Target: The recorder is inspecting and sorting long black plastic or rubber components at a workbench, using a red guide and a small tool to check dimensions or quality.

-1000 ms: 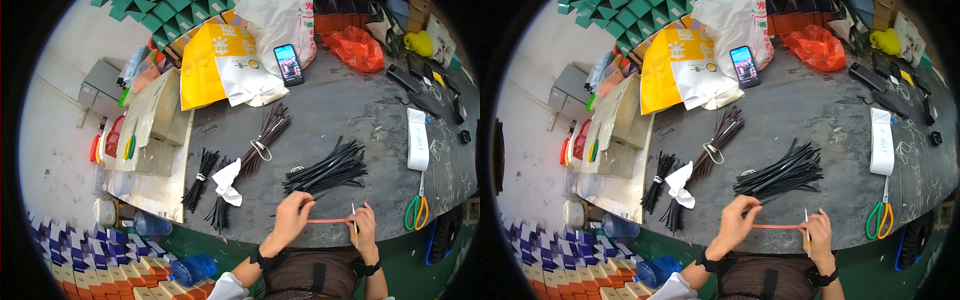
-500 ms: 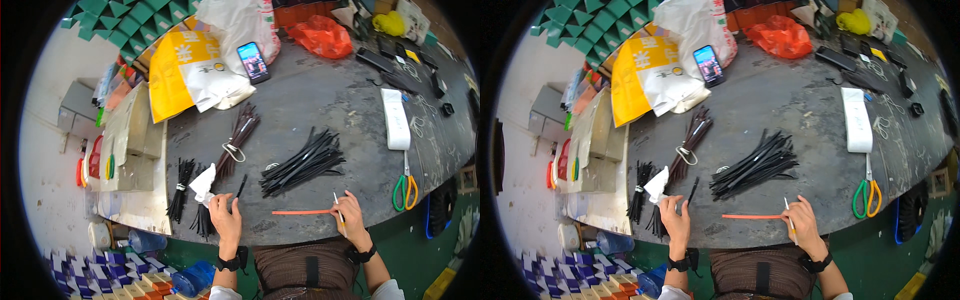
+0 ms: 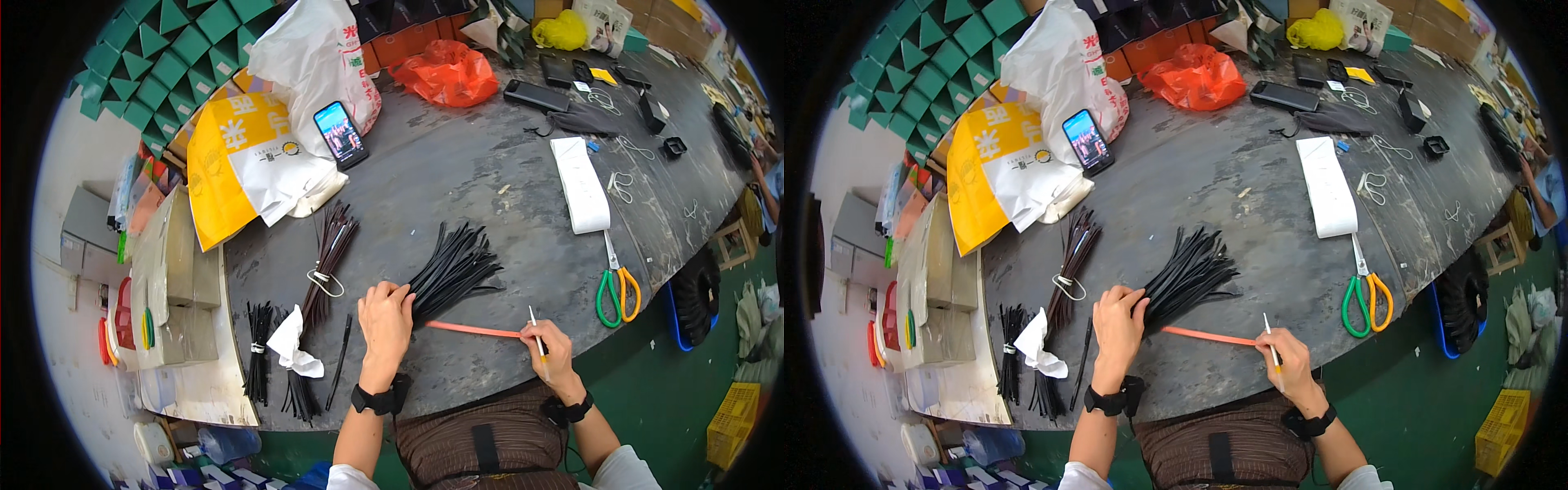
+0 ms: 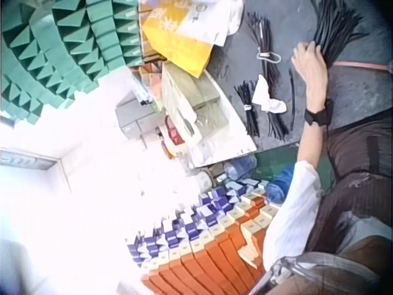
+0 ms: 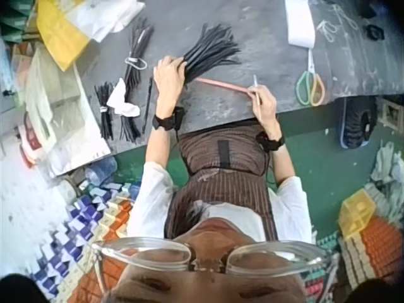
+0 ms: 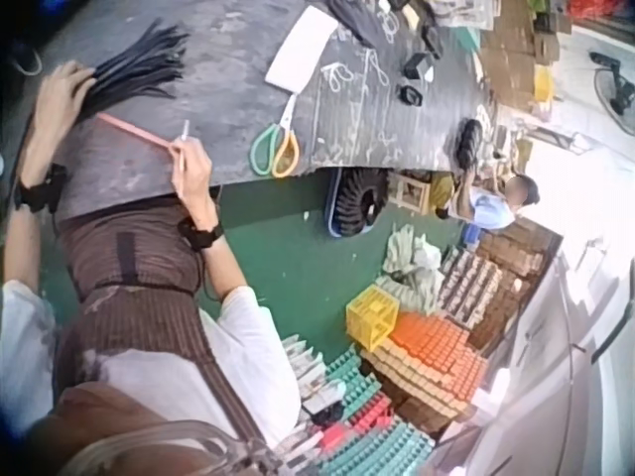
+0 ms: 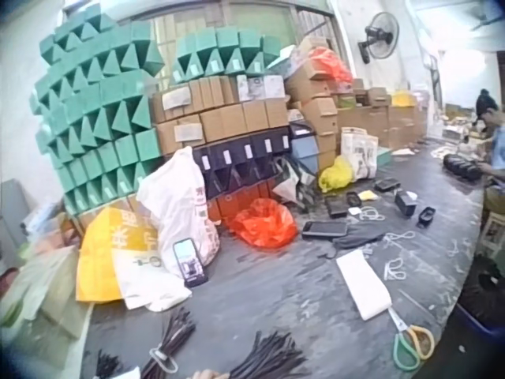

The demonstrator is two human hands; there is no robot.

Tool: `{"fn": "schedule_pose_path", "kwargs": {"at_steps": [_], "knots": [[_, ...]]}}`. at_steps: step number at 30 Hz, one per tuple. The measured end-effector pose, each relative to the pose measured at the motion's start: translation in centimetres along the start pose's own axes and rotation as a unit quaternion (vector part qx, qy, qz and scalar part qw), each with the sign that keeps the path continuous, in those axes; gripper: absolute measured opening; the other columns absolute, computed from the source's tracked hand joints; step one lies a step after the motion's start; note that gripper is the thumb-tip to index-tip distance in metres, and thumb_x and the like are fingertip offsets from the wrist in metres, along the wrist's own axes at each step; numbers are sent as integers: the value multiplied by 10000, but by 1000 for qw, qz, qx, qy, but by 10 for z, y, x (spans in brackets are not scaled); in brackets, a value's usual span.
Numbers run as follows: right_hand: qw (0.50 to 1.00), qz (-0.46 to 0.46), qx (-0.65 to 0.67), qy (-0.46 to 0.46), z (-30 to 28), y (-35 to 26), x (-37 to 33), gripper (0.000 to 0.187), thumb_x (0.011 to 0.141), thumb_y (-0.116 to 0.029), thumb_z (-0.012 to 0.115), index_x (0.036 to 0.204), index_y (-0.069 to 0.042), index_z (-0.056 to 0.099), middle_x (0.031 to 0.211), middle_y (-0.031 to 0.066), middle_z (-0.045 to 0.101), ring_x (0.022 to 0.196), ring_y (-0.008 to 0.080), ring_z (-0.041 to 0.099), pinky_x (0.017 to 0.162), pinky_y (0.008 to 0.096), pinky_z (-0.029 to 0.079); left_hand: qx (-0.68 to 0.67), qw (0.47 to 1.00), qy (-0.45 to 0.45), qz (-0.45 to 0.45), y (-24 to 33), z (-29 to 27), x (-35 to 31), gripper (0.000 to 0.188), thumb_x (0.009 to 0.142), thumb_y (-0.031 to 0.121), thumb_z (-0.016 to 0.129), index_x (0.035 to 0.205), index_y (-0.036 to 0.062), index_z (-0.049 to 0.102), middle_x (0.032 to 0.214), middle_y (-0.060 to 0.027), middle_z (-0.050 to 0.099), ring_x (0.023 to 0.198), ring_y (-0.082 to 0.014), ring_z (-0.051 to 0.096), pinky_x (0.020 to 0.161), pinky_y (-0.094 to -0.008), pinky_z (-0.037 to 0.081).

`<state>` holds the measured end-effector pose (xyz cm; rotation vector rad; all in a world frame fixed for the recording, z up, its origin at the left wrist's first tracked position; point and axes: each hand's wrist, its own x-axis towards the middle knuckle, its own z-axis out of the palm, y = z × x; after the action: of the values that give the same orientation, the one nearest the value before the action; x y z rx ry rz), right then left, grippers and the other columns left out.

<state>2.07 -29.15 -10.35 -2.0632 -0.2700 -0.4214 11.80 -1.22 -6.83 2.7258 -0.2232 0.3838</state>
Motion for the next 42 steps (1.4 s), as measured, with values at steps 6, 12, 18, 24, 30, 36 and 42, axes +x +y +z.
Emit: {"fn": "schedule_pose_path", "kwargs": {"at_steps": [6,12,18,24,30,36,42], "knots": [[1000,-15,3,2,1,6,-1,231,783,122,721,947,-13,631,922,142,726,878,329,716,764,380,584,-2,1000,5,-3,2,2,3,121,852,138,753,943,67,792,886,-53,678,863,-268,639,758,-389,443],[1000,-20,5,-1,1,7,-1,223,773,118,733,933,-12,646,926,136,731,896,336,716,794,395,580,-70,997,-30,-33,-5,0,9,128,854,113,741,955,45,780,891,-101,699,810,-321,675,735,-393,507],[999,-37,5,-4,2,6,-1,223,770,103,750,932,-10,646,928,136,730,897,338,715,803,404,576,-75,997,16,-26,-9,-1,11,104,890,76,697,951,-2,728,850,-150,696,752,-325,688,706,-372,519],[1000,-24,10,-9,0,5,-4,189,776,95,750,901,-4,648,919,144,730,879,334,718,792,395,577,-282,949,16,-138,1,-31,7,99,971,60,644,978,-34,675,813,-75,688,729,-129,633,693,-269,495],[974,149,85,148,-11,13,-8,109,869,88,684,911,1,635,930,133,722,898,219,709,834,327,555,-513,803,-230,-199,16,-53,-38,132,993,85,639,1044,-15,708,842,-5,685,760,-61,605,681,-216,474],[951,172,154,204,-50,6,4,155,894,102,671,986,-3,605,1020,104,688,969,164,659,899,308,536,-305,900,-272,-150,23,-32,-90,118,934,54,682,992,-44,715,840,-96,709,727,-184,659,677,-303,515],[940,180,275,95,-49,-15,8,174,865,113,680,976,-4,617,990,116,703,958,188,680,896,336,547,-169,971,-115,-122,34,-22,-108,158,824,27,779,951,-27,704,896,-145,648,787,-307,652,705,-374,513]]}}
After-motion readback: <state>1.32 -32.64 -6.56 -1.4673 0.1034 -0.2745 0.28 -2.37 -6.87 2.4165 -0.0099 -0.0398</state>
